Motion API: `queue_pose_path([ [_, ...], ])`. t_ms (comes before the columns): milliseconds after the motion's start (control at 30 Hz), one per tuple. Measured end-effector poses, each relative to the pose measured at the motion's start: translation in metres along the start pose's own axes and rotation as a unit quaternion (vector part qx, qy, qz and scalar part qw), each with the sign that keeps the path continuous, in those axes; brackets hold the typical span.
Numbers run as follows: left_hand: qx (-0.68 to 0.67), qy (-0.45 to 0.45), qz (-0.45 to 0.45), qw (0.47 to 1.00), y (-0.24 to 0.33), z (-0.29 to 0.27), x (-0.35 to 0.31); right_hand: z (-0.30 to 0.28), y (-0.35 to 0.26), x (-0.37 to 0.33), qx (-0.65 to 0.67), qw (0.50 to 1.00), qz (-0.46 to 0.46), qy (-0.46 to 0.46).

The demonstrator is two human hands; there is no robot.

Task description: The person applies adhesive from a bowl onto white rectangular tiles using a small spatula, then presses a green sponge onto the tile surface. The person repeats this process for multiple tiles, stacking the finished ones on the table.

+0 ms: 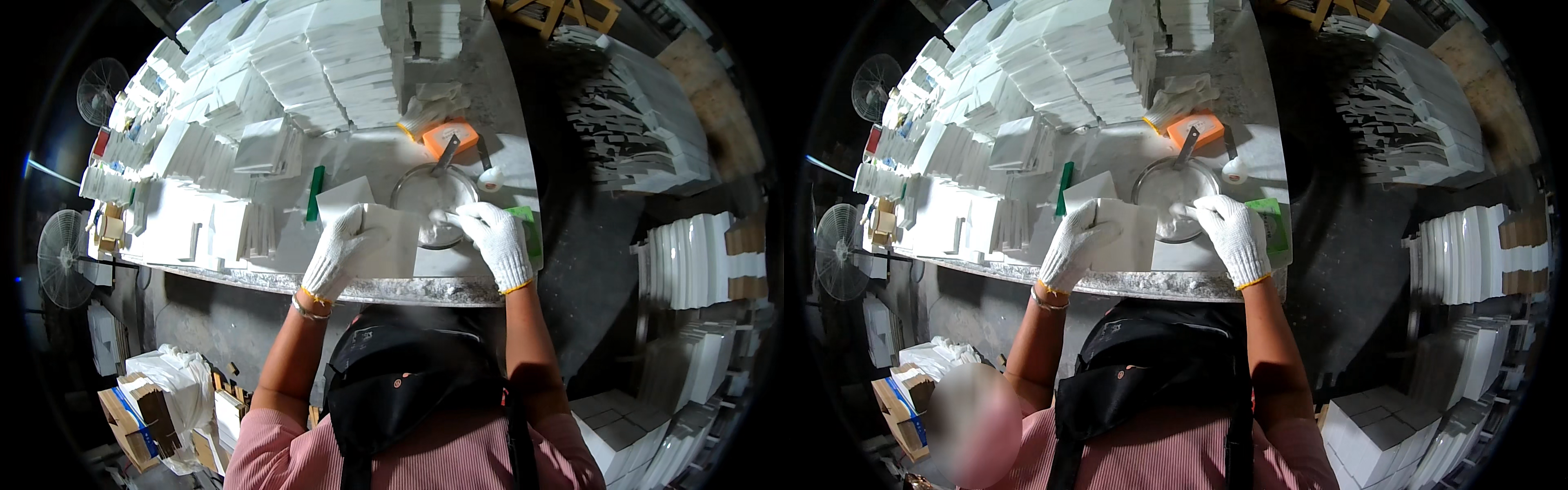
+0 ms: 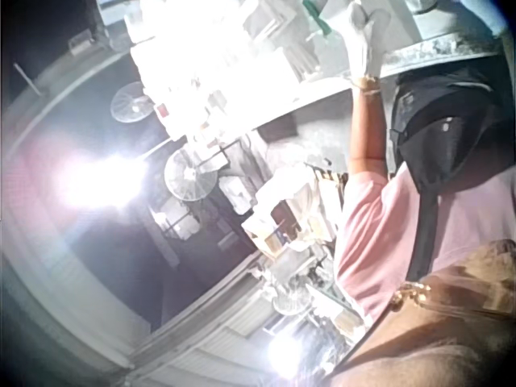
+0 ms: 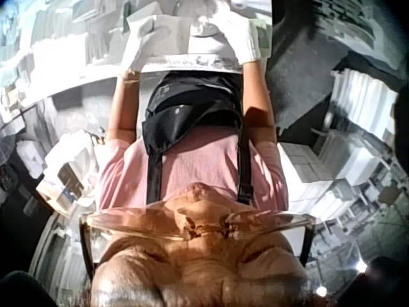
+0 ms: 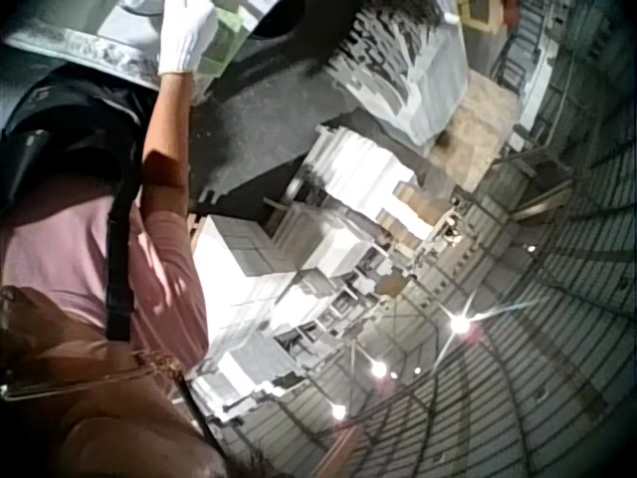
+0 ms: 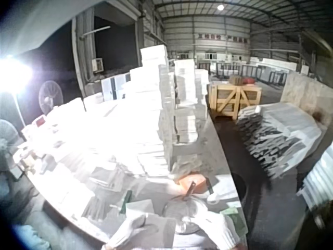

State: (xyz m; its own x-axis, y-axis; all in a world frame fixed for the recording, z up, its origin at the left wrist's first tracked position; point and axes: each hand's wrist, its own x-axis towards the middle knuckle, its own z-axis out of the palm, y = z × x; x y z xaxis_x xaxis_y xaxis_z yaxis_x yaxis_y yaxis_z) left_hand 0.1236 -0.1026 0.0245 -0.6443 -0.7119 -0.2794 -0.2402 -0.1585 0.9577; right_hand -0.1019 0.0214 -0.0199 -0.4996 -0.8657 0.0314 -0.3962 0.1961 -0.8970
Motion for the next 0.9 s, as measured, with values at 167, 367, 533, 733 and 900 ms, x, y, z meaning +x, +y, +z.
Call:
queue_pose_path([
  [167, 0.006, -0.011, 0.036, 0.999, -0.004, 0.0, 0.005, 0.002, -0.026, -0.007, -0.035, 0.992, -0.106, 0.05],
  [367, 0.225, 0.02, 0.106, 0.968, 0.008, 0.002, 0.011, -0.018, -0.027, -0.018, -0.17, 0.967, -0.138, 0.128],
  [533, 0.378, 0.075, 0.203, 0.9, 0.055, 0.017, -0.001, -0.053, 0.01, -0.056, -0.127, 0.97, -0.053, 0.198],
  [733, 0.125, 0.056, 0.116, 0.984, 0.048, 0.019, 0.004, -0.067, 0.025, -0.102, 0.089, 0.968, 0.169, 0.16],
  [900, -0.07, -0.032, -0.027, 0.997, 0.012, 0.041, -0.012, -0.059, 0.048, -0.093, 0.252, 0.938, 0.193, 0.139],
])
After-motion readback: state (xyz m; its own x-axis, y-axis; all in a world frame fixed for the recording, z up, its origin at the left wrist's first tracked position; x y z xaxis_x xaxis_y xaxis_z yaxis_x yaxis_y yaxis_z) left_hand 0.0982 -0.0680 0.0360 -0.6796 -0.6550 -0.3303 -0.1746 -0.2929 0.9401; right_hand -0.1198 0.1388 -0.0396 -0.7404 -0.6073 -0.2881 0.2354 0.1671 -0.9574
